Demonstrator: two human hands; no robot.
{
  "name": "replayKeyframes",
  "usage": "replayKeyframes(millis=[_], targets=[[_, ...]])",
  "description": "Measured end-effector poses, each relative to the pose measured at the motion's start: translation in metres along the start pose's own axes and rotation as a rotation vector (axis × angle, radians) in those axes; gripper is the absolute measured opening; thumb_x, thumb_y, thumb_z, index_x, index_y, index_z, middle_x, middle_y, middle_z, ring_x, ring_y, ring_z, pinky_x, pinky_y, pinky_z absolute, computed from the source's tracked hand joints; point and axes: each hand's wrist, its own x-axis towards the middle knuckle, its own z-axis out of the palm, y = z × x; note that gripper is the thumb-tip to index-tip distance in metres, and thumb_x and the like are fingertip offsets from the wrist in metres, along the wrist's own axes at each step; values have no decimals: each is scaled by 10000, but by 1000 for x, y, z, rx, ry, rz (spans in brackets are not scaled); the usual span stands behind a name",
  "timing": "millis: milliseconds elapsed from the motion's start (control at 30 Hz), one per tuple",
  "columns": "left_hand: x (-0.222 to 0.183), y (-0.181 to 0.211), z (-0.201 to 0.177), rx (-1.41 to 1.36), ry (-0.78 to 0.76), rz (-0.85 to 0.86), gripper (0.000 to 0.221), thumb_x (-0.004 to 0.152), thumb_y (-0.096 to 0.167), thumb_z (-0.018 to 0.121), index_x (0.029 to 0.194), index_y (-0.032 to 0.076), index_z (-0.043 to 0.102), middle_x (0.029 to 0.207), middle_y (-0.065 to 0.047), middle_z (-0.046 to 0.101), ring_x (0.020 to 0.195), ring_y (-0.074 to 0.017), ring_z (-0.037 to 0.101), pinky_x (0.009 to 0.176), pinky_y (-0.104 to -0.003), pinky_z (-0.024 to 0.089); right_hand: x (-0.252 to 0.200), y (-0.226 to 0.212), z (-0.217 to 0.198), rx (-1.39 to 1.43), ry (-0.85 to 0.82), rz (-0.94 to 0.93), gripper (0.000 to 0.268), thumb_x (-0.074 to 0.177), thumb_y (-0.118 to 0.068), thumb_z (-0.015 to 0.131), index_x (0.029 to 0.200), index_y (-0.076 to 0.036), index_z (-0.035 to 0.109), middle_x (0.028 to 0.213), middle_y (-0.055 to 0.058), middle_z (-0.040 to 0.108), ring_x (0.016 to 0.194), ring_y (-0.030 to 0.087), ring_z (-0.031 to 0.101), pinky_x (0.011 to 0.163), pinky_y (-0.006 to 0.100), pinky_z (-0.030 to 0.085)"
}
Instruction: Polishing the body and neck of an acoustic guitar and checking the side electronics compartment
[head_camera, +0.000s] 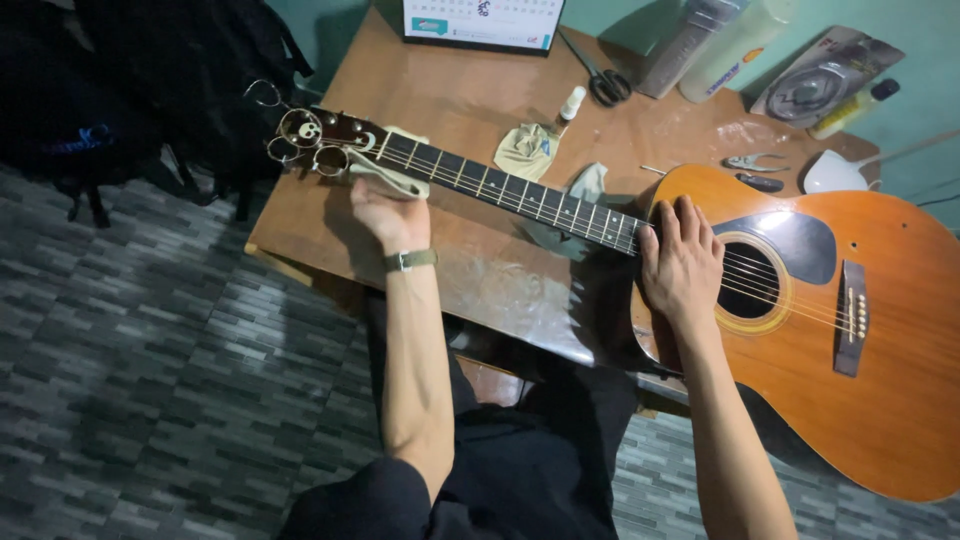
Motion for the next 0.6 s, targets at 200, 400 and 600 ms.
replayKeyframes(millis=[200, 400, 600], targets=[[4, 19, -2, -57, 42, -38, 452, 982, 385, 578, 1344, 129, 488, 1399, -184, 519, 1314, -343, 519, 1150, -561, 402, 0, 0, 0, -12, 4, -3, 602, 1148, -493, 278, 1541, -77, 465, 1537, 245, 450, 1440, 425, 412, 1083, 546, 339], [-89, 33, 91, -29, -46, -220, 716, 996, 596, 382, 1470, 62, 431, 1558, -215, 405, 1465, -394, 379, 1234, -618, 288, -1, -1, -2, -13, 4, -5, 594, 1146, -482, 301, 1538, -67, 465, 1537, 250, 447, 1433, 437, 415, 1083, 557, 338], [-57, 33, 75, -56, -93, -279, 606, 984, 564, 461, 1350, 87, 537, 1437, -194, 520, 1394, -382, 472, 1218, -631, 319, -2, -3, -4, -3, 23, -15, 586, 1150, -474, 308, 1532, -62, 475, 1531, 252, 450, 1428, 439, 418, 1073, 553, 344]])
